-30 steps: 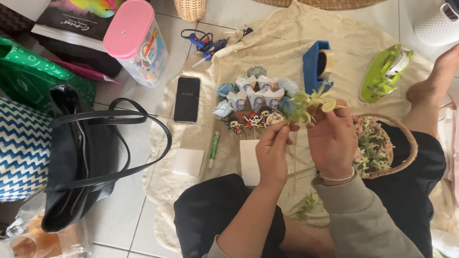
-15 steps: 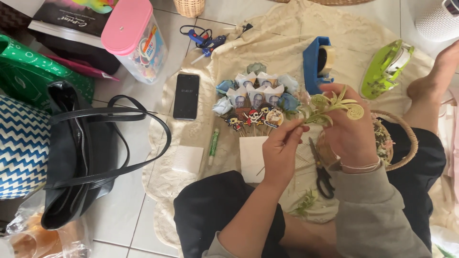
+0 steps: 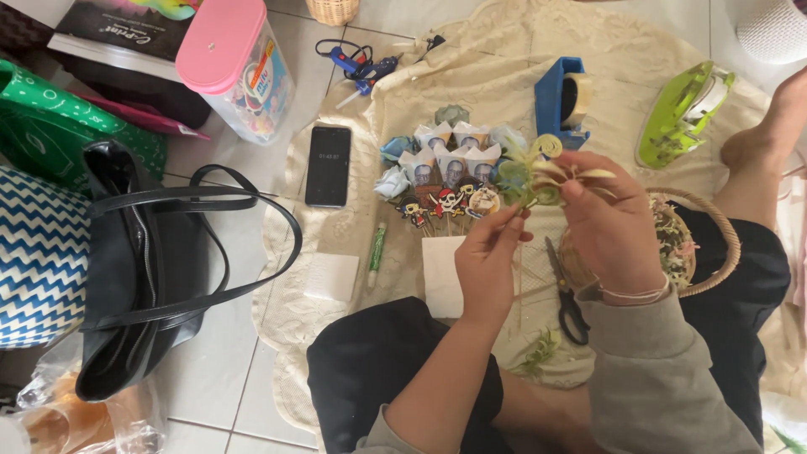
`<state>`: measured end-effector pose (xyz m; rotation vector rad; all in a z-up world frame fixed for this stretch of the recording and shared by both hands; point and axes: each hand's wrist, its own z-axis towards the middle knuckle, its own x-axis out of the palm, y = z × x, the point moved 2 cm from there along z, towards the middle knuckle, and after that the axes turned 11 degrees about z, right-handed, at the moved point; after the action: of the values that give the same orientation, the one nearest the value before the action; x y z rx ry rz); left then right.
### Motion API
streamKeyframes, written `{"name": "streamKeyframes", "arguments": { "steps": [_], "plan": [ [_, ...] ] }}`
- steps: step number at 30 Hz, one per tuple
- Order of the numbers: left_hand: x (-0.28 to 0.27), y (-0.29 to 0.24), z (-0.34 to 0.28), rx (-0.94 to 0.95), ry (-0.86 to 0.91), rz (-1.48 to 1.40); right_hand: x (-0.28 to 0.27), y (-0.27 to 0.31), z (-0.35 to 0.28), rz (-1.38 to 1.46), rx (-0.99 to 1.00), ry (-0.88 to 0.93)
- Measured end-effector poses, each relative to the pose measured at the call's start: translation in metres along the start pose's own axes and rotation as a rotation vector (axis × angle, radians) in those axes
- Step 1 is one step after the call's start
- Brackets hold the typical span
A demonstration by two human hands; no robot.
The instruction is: Arranging artificial flowers and decorative elements to create a bouquet
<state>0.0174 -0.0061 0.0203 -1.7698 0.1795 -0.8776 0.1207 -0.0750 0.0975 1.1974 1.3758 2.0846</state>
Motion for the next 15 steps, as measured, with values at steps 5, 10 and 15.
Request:
{"name": "streamKeyframes", "arguments": {
  "steps": [5, 10, 15],
  "plan": [
    [-0.001, 0.011, 0.005, -0.108, -0.044, -0.085, 0.006, 0.003, 0.005, -0.211, -0.014, 0.130],
    [-0.005, 0.014, 0.007, -0.154, -0.063, -0.107, 0.002, 0.000, 0.008, -0.155, 0.062, 0.135],
    [-0.004, 0.017, 0.006, -0.172, -0.062, -0.114, -0.002, -0.011, 0.000, -0.176, 0.132, 0.067]
  ]
}}
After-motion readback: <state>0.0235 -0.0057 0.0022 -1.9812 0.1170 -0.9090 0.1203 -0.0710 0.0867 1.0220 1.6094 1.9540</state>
